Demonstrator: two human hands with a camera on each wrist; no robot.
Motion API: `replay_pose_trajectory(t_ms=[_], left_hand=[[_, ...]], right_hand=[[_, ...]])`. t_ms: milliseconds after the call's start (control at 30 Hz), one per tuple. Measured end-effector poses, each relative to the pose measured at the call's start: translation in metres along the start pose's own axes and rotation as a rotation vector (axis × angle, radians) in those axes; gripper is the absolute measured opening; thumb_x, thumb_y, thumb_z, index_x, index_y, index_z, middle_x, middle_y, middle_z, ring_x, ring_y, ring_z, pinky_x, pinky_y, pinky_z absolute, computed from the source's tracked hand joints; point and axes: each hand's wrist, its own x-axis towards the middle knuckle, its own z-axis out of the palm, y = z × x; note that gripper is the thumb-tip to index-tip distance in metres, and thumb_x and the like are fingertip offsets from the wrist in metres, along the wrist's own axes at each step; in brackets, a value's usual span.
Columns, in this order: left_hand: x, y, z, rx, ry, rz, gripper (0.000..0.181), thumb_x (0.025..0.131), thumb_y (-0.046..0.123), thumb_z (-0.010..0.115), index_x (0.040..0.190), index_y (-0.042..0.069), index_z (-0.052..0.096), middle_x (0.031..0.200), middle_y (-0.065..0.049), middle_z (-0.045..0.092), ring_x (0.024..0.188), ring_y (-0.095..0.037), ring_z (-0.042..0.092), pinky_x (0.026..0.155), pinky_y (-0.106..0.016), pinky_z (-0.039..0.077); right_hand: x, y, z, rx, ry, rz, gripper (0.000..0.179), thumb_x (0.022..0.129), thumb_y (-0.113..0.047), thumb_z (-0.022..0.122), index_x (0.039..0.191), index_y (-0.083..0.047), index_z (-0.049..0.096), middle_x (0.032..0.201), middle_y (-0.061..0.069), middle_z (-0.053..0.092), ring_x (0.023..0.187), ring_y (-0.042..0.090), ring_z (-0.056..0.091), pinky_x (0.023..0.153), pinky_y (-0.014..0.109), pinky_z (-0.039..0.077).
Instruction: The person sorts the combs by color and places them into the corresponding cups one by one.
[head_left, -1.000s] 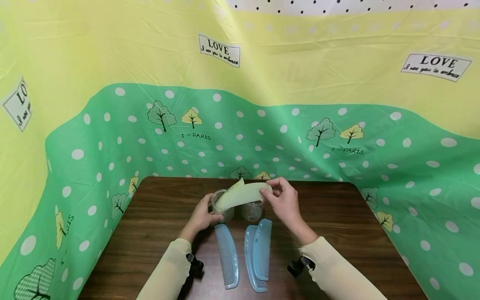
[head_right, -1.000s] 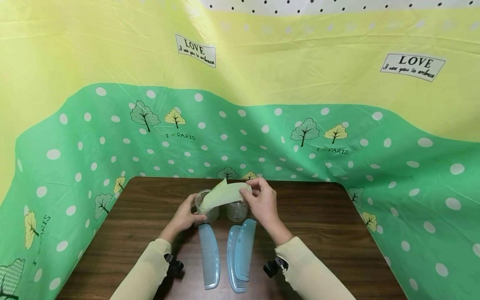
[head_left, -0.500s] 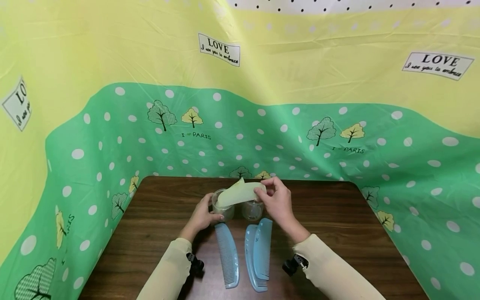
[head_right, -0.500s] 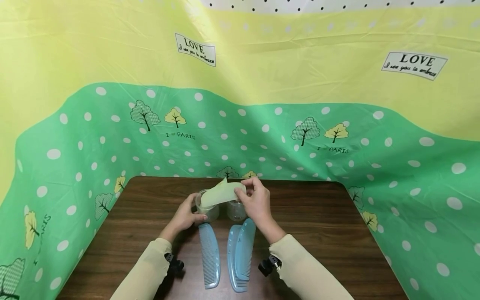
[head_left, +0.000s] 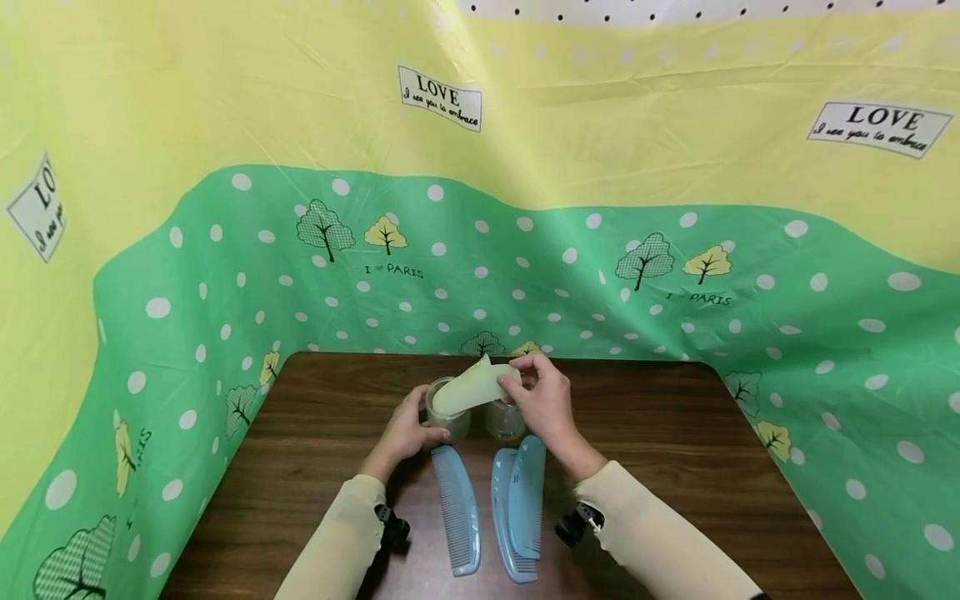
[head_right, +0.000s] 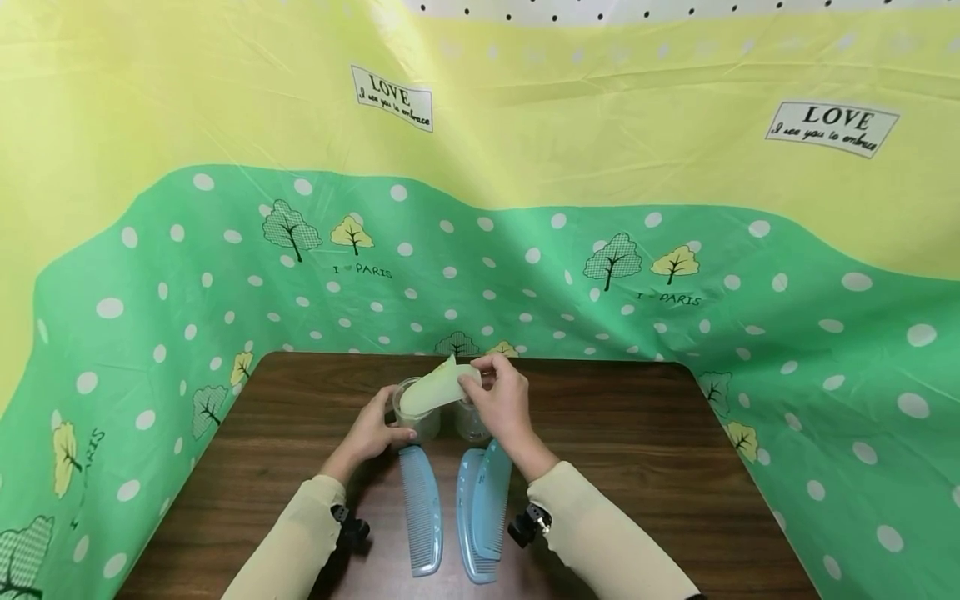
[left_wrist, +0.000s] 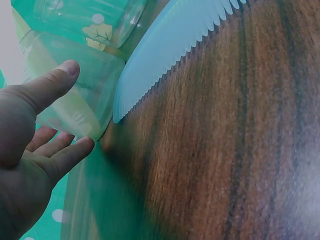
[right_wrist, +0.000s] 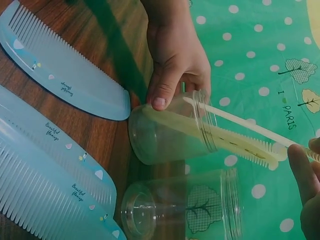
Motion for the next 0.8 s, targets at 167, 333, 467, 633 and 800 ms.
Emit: replay_pose_trajectory(t_ms=[167, 333, 467, 633, 800], left_hand=[[0.000, 0.001, 0.000, 0.012, 0.000, 0.003, 0.087, 0.078, 0.008, 0.090, 0.150, 0.006, 0.041, 0.152, -0.022, 0.047, 0.143, -0.040, 0.044, 0.102, -0.050, 0.055], [0.000, 0.000, 0.000, 0.012, 0.001, 0.001, 0.087, 0.077, 0.007, 0.091, 0.149, 0.006, 0.043, 0.151, -0.022, 0.048, 0.142, -0.041, 0.046, 0.101, -0.049, 0.056], [0.000, -0.001, 0.000, -0.002, -0.001, 0.000, 0.086, 0.077, 0.005, 0.090, 0.149, 0.005, 0.043, 0.151, -0.022, 0.047, 0.143, -0.041, 0.045, 0.101, -0.047, 0.057], [0.001, -0.001, 0.000, -0.019, -0.001, -0.003, 0.087, 0.077, 0.004, 0.090, 0.150, 0.005, 0.042, 0.152, -0.022, 0.046, 0.143, -0.041, 0.045, 0.101, -0.046, 0.057], [0.001, -0.002, 0.000, -0.015, 0.003, 0.005, 0.086, 0.077, 0.004, 0.090, 0.149, 0.005, 0.043, 0.150, -0.022, 0.048, 0.142, -0.041, 0.046, 0.101, -0.046, 0.057]], right_hand=[[0.004, -0.002, 0.006, 0.006, -0.010, 0.004, 0.021, 0.089, -0.004, 0.079, 0.107, 0.000, 0.067, 0.102, 0.017, 0.071, 0.070, 0.021, 0.073, 0.057, 0.030, 0.063], [0.007, 0.000, 0.011, -0.020, -0.007, 0.010, 0.021, 0.088, -0.005, 0.080, 0.106, -0.002, 0.069, 0.102, 0.018, 0.073, 0.070, 0.021, 0.074, 0.056, 0.030, 0.062], [0.009, 0.002, 0.013, -0.025, -0.007, 0.021, 0.021, 0.088, -0.006, 0.081, 0.105, -0.003, 0.070, 0.097, 0.017, 0.072, 0.067, 0.018, 0.073, 0.057, 0.034, 0.063], [0.012, 0.003, 0.017, -0.047, -0.018, 0.028, 0.021, 0.088, -0.008, 0.082, 0.106, -0.003, 0.071, 0.091, 0.013, 0.068, 0.067, 0.014, 0.070, 0.056, 0.035, 0.063], [0.014, 0.002, 0.022, -0.107, -0.003, 0.038, 0.023, 0.087, -0.009, 0.083, 0.106, -0.003, 0.073, 0.089, 0.011, 0.068, 0.071, 0.016, 0.069, 0.054, 0.028, 0.061]])
